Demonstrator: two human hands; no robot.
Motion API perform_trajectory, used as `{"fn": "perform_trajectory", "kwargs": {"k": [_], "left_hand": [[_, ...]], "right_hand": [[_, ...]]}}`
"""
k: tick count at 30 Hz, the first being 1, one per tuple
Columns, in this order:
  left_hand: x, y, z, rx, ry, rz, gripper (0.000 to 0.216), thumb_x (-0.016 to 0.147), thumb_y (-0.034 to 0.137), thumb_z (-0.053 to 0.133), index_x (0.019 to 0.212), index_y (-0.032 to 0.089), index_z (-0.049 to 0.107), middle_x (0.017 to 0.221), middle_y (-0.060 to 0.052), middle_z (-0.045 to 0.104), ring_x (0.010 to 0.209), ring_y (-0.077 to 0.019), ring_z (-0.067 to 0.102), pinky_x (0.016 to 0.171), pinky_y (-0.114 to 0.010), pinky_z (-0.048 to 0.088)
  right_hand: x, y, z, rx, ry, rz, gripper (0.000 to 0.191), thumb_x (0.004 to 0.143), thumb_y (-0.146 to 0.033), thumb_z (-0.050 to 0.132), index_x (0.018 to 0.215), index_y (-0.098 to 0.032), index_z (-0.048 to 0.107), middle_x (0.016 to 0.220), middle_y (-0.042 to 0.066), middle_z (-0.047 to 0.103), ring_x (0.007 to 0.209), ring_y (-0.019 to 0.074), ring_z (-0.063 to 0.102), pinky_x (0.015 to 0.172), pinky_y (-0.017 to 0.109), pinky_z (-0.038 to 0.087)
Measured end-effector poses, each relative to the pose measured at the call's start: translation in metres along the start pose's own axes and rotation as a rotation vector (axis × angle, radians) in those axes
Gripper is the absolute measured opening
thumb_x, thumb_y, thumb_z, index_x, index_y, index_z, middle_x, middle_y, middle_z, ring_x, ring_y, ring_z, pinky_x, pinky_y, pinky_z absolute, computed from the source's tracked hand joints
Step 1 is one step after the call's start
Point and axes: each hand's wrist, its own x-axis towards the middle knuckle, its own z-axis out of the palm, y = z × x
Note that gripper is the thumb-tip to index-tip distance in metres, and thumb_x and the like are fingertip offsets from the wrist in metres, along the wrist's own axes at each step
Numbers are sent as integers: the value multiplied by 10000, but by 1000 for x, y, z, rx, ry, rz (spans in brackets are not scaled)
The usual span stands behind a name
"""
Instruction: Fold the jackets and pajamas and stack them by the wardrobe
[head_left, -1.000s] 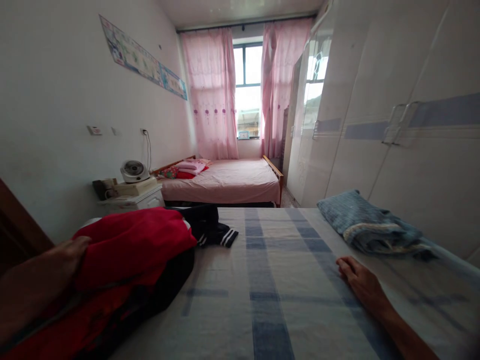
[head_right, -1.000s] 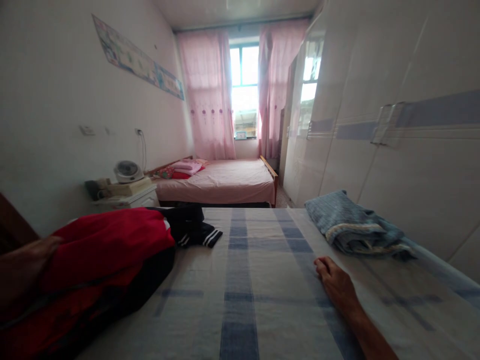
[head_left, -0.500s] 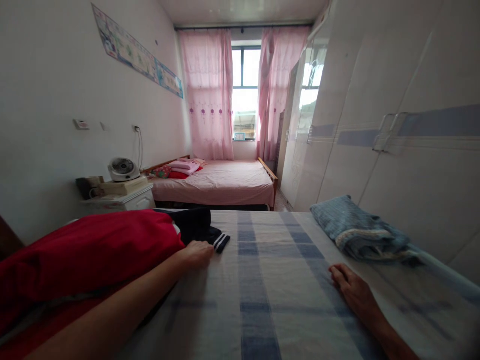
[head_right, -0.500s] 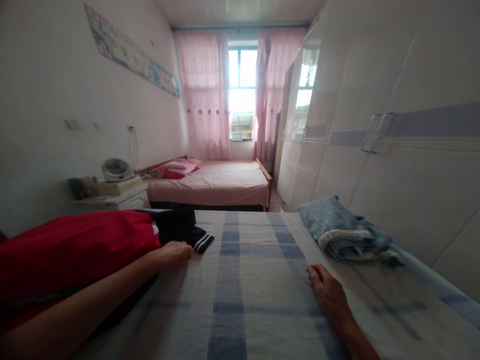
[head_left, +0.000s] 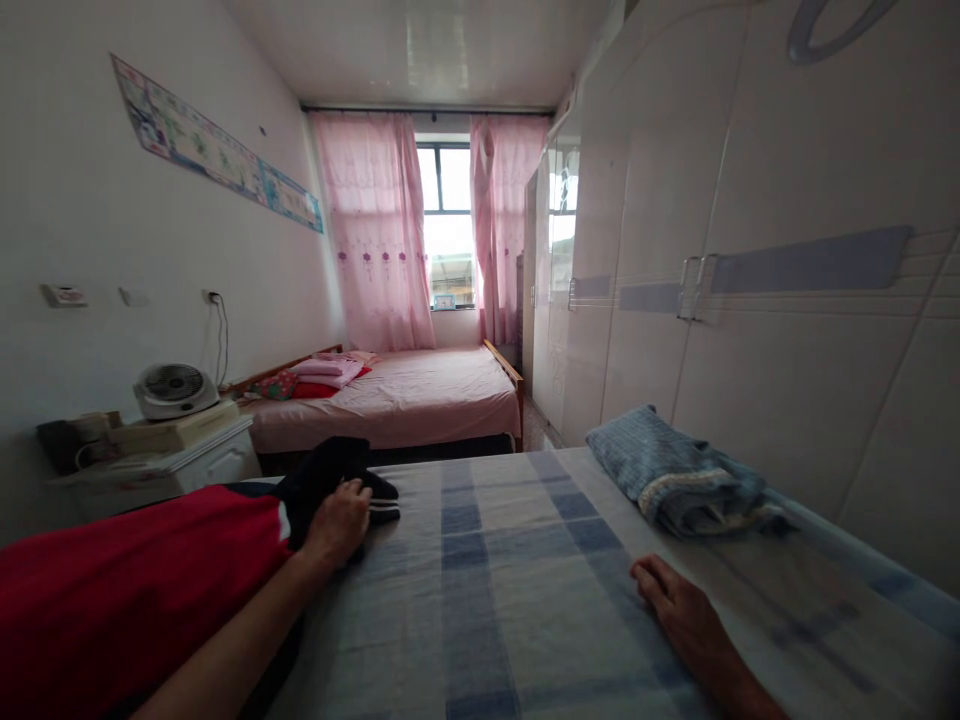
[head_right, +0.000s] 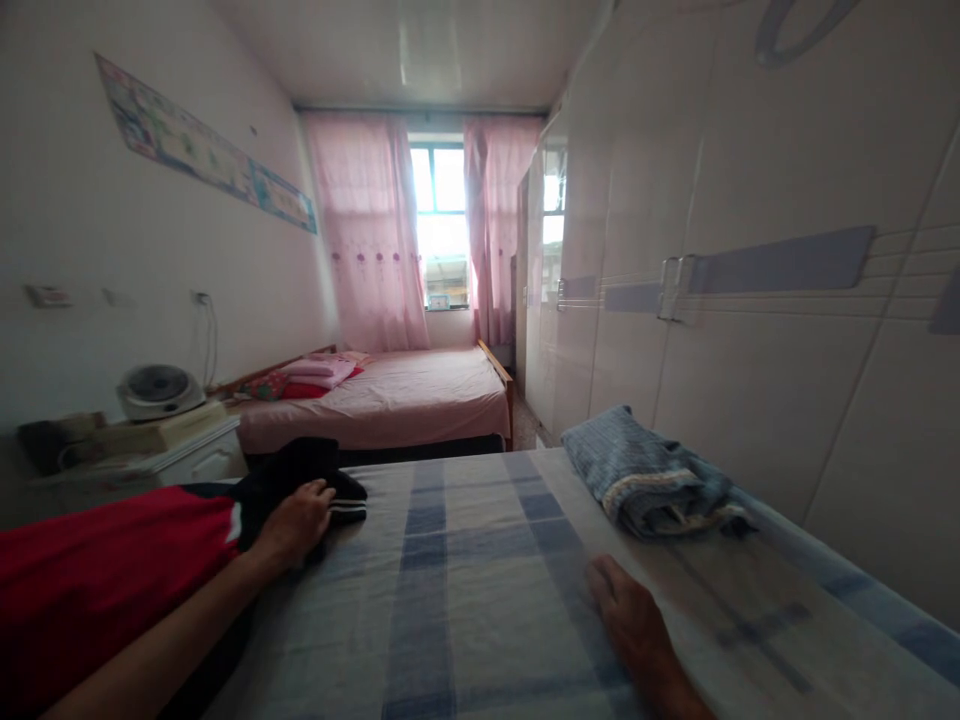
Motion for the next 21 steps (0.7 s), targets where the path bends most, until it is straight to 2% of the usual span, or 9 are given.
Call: {"fn": "perform_trajectory", "kwargs": {"k": [2,4,7,9,11,14,18,21], "left_hand": [[-7,9,11,-54,-46,113,279,893,247,401,1059,216,623,1181,-53,591,1116,-180,543,938,-274,394],[-10,10,17,-84,-92,133,317,883,301,425,1129,205,601,1179,-56,608,1087,-182,572,912,-258,418],[-6,3,16,-87,-79,28,478,883,233,380,1303,10,433,1322,-223,483,1209,-276,487,974,-360,389],[-6,7,12,-89,-49,-17,499,879,191,342,1302,-68,392,1340,-304,424,1236,-333,449,982,-451,371],[-16,24,9,-107,-41,34,470,876,209,371,1285,-6,455,1364,-259,428,1263,-309,426,1017,-449,346],[-55,68,10,-192,-44,242,420,883,302,421,1265,168,533,1408,-101,440,1307,-202,385,1073,-341,313],[-113,113,29,-291,-11,470,439,836,320,496,1265,240,545,1422,-88,414,1318,-261,356,1058,-459,336],[-132,120,51,-256,37,546,453,825,321,515,1272,253,540,1400,-102,430,1284,-301,398,1007,-513,387]], "right_hand": [[0,-2,0,2,2,-2,342,793,-518,354,687,-257,547,644,3,633,636,188,601,608,254,418],[-1,-5,-1,-1,4,5,333,793,-508,355,699,-255,551,640,3,627,633,189,594,613,260,417],[-3,-11,-3,17,12,26,320,783,-493,358,711,-245,548,644,8,619,642,194,590,635,275,417],[-4,-15,-5,36,17,36,304,777,-476,362,706,-242,542,629,4,612,629,190,588,635,277,417],[-5,-17,-6,52,15,39,289,779,-461,365,706,-242,538,616,-7,607,608,178,587,621,268,417],[-7,-19,-6,72,20,33,283,790,-451,364,700,-240,530,607,-17,600,583,160,581,600,255,420],[-11,-20,-4,88,43,33,276,793,-429,374,713,-226,543,605,-14,606,581,155,588,596,257,437],[-1,-21,-12,90,65,52,275,786,-389,383,830,-202,580,693,6,657,600,157,621,544,250,459]]}}
